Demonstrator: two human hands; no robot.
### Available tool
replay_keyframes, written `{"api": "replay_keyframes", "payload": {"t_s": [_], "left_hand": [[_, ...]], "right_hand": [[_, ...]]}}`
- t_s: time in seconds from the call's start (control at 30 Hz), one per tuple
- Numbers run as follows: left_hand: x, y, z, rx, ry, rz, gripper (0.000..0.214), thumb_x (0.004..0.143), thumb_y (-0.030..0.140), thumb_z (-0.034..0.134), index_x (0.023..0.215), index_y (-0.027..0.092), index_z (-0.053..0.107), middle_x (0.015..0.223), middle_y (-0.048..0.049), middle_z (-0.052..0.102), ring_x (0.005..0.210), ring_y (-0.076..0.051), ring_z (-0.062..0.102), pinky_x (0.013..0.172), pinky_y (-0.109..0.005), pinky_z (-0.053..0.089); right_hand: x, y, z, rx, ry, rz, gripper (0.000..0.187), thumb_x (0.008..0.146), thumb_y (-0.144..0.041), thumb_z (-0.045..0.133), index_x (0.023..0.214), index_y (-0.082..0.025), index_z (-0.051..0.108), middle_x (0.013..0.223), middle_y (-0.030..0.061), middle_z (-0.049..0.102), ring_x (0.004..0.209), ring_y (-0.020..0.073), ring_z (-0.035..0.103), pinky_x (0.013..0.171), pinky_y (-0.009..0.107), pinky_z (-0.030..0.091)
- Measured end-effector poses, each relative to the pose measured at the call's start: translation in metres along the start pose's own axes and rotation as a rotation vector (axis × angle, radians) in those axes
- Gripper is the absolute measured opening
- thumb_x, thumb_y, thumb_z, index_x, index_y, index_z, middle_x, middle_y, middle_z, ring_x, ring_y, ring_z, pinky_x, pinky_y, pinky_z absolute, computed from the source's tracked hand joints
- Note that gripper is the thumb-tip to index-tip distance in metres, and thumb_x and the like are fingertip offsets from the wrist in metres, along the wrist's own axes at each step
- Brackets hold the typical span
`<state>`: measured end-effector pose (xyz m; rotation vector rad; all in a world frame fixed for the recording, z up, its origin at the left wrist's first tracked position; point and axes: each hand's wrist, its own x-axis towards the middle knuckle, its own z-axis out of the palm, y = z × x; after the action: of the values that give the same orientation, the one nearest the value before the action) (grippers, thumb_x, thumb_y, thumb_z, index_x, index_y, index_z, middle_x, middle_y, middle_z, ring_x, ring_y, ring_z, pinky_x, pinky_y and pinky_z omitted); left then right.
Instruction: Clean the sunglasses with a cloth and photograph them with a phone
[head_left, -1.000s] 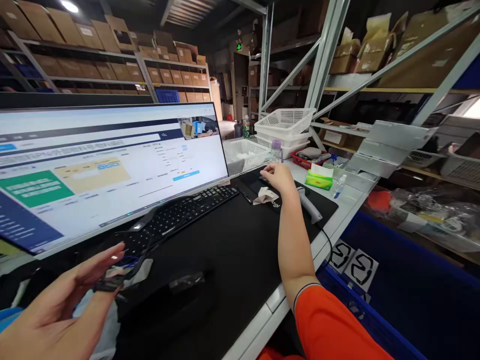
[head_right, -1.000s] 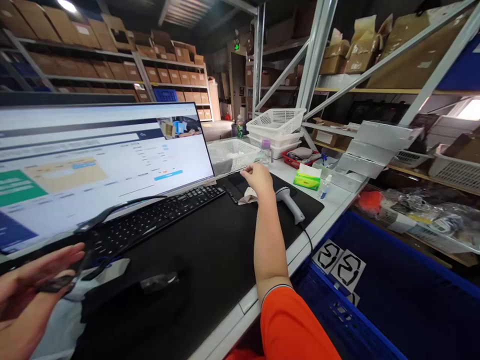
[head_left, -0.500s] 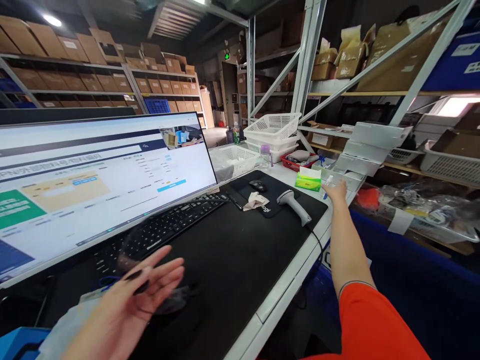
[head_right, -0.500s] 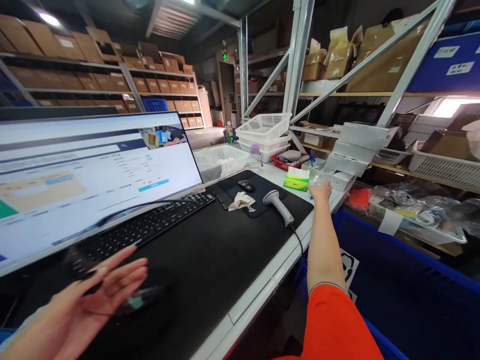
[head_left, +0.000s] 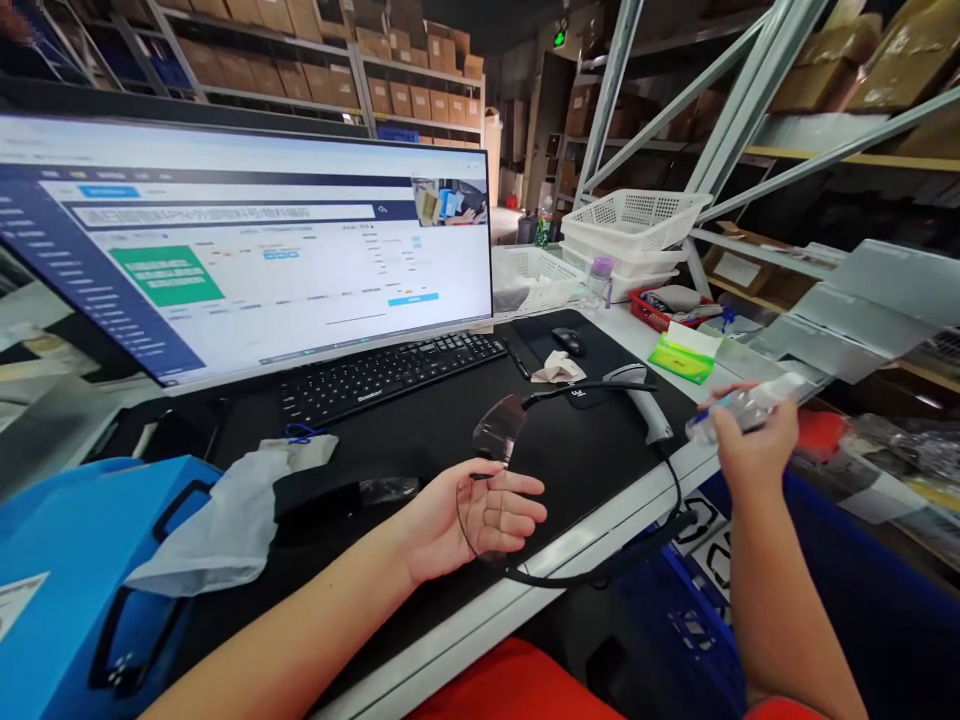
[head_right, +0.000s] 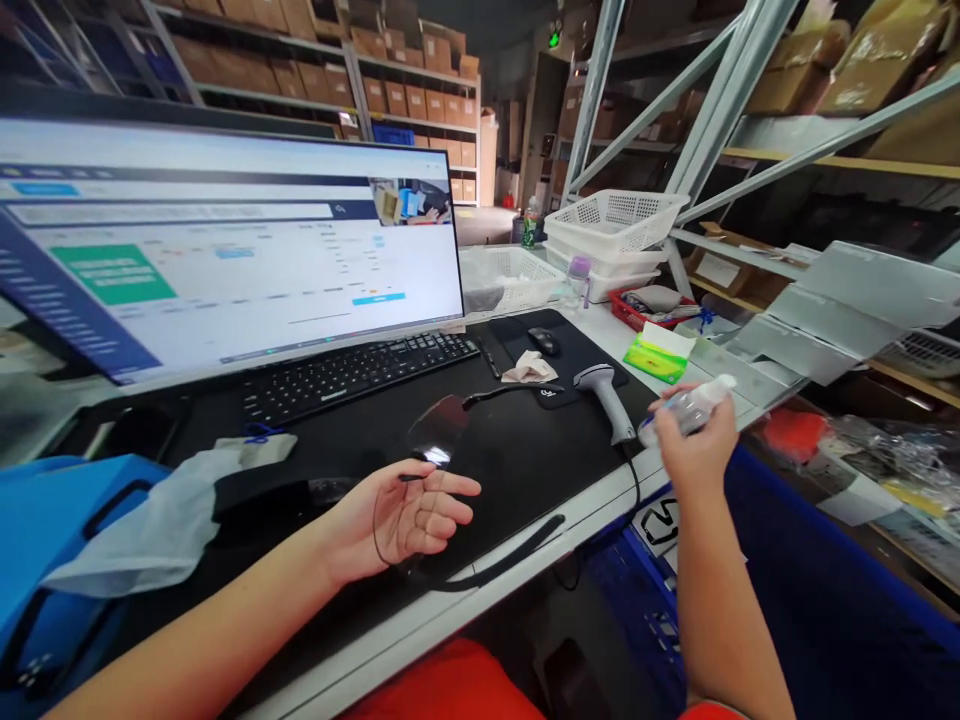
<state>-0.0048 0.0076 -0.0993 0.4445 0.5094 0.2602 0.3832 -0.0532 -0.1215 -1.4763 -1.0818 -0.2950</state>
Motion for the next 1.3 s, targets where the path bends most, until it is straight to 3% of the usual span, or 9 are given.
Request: {"api": "replay_keyframes", "payload": {"t_s": [0.07,0.13,0.2,0.3,0.63,0.83,1.07,1.23,1.3], "left_hand": [[0.004,-0.002,-0.005,-0.024,-0.06,-0.015,0.049,0.096,0.027,0.038,0.107,-0.007,0.073,0.089,-0.0209,0.079,0.07,-0.023,0.078,0.063,-0.03,0.064],[0.009,-0.005,-0.009,-0.04,-0.117,-0.037,0.05,0.096,0.027,0.038,0.107,-0.008,0.072,0.09,-0.0217,0.078,0.071,-0.023,0.078,0.062,-0.03,0.064],[0.013,-0.008,-0.013,-0.052,-0.166,-0.055,0.05,0.095,0.028,0.04,0.108,-0.009,0.071,0.09,-0.0227,0.078,0.071,-0.023,0.078,0.062,-0.029,0.064],[0.016,-0.01,-0.019,-0.064,-0.22,-0.091,0.051,0.092,0.029,0.042,0.109,-0.01,0.071,0.089,-0.023,0.078,0.069,-0.023,0.078,0.06,-0.028,0.063],[0.031,-0.014,-0.033,-0.024,-0.246,-0.135,0.049,0.09,0.03,0.044,0.097,-0.007,0.074,0.08,-0.0221,0.078,0.06,-0.021,0.076,0.053,-0.024,0.06],[0.036,-0.019,-0.033,0.012,-0.239,-0.165,0.049,0.089,0.032,0.045,0.096,-0.007,0.074,0.079,-0.0217,0.078,0.061,-0.021,0.076,0.052,-0.023,0.06],[0.037,-0.025,-0.033,0.007,-0.228,-0.206,0.051,0.087,0.033,0.045,0.096,-0.008,0.074,0.079,-0.0225,0.077,0.061,-0.021,0.076,0.05,-0.022,0.059],[0.035,-0.023,-0.032,-0.01,-0.154,-0.177,0.05,0.088,0.033,0.047,0.095,-0.009,0.074,0.076,-0.0231,0.077,0.059,-0.022,0.075,0.048,-0.023,0.058],[0.031,-0.02,-0.027,0.002,-0.071,-0.15,0.048,0.089,0.031,0.046,0.092,-0.007,0.074,0.074,-0.0225,0.076,0.057,-0.021,0.075,0.049,-0.024,0.059]], "right_hand": [[-0.045,-0.038,0.005,0.158,-0.291,-0.042,0.071,0.076,-0.024,0.069,0.139,-0.024,0.037,0.106,0.0062,0.066,0.075,0.0196,0.068,0.066,0.034,0.057],[-0.078,-0.074,0.016,0.128,-0.572,-0.122,0.078,0.08,-0.022,0.066,0.151,-0.027,0.034,0.123,0.0105,0.064,0.093,0.0228,0.07,0.076,0.036,0.06],[-0.095,-0.103,0.029,0.087,-0.754,-0.228,0.081,0.083,-0.022,0.065,0.156,-0.03,0.031,0.136,0.011,0.06,0.11,0.0257,0.068,0.088,0.037,0.06],[-0.094,-0.13,0.045,0.064,-0.898,-0.325,0.077,0.086,-0.022,0.064,0.155,-0.033,0.034,0.137,0.0078,0.061,0.113,0.0251,0.067,0.09,0.036,0.059],[-0.096,-0.145,0.052,0.01,-0.918,-0.312,0.064,0.079,-0.01,0.057,0.14,-0.028,0.047,0.125,0.0056,0.068,0.101,0.021,0.071,0.086,0.032,0.059],[-0.103,-0.135,0.05,0.059,-0.795,-0.258,0.065,0.08,-0.01,0.058,0.14,-0.027,0.045,0.128,0.0065,0.067,0.111,0.0219,0.069,0.095,0.035,0.058],[-0.107,-0.129,0.054,0.085,-0.873,-0.209,0.06,0.077,-0.01,0.057,0.134,-0.027,0.051,0.127,0.0051,0.068,0.107,0.0205,0.07,0.095,0.034,0.058],[-0.106,-0.127,0.044,0.003,-0.939,-0.123,0.072,0.079,-0.013,0.058,0.147,-0.028,0.042,0.14,0.0087,0.06,0.123,0.0256,0.063,0.104,0.043,0.052],[-0.103,-0.122,0.032,-0.001,-0.919,-0.02,0.076,0.082,-0.018,0.06,0.153,-0.028,0.034,0.133,0.0093,0.063,0.115,0.0247,0.066,0.1,0.042,0.054]]}}
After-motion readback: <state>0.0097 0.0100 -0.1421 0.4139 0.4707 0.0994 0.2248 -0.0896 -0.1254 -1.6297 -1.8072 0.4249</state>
